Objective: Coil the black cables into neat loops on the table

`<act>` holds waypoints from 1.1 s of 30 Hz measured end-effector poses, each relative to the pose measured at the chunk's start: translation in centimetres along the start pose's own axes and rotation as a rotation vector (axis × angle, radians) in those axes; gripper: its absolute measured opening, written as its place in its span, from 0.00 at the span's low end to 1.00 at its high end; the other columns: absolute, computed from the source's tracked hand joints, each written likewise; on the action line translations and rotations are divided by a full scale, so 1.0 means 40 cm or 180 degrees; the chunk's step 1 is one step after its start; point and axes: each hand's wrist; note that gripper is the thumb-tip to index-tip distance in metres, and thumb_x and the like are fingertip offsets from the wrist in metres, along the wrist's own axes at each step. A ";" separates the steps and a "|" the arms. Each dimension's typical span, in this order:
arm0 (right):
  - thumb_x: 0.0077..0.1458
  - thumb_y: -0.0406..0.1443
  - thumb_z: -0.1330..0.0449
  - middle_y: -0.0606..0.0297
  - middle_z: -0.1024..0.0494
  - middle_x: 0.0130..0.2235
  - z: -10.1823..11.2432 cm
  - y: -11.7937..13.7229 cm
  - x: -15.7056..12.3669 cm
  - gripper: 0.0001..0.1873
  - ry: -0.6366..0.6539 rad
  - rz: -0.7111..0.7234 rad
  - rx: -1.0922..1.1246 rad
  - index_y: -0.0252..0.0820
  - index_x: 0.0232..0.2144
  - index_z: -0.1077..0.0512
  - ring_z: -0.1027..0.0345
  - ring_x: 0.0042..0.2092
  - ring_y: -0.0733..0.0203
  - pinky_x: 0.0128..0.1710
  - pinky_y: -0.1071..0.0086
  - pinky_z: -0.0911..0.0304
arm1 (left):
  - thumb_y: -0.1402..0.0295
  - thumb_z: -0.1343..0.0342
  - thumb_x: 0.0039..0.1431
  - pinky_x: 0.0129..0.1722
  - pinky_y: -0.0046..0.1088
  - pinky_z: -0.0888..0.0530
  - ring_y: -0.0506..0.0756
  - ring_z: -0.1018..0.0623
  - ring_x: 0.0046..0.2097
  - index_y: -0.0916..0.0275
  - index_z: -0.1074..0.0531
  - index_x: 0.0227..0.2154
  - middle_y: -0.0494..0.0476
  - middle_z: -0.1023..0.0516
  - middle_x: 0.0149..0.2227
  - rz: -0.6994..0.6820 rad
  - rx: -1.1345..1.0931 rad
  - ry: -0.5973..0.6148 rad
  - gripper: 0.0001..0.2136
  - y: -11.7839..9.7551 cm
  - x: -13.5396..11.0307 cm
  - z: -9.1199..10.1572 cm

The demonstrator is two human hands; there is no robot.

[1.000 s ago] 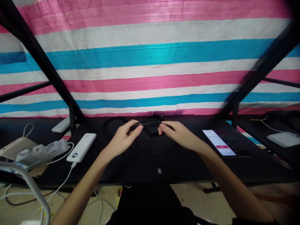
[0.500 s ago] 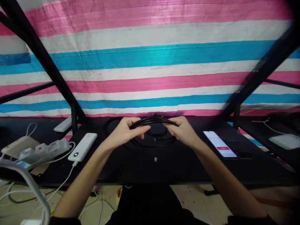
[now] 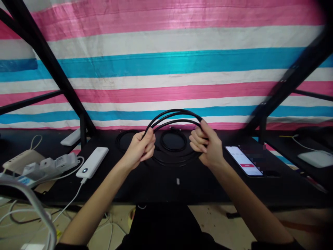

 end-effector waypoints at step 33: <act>0.44 0.56 0.40 0.79 0.58 0.13 0.034 -0.078 0.144 0.32 -0.0061 -0.0816 -0.0780 0.44 0.13 0.53 0.68 0.15 0.77 0.14 0.74 0.72 | 0.47 0.48 0.53 0.16 0.23 0.59 0.43 0.56 0.16 0.59 0.50 0.15 0.42 0.56 0.15 0.0439 0.0801 0.0015 0.25 0.028 0.158 0.026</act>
Point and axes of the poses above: each hand's wrist, its own x-axis towards the middle knuckle, its own z-axis out of the back of the hand, y = z × x
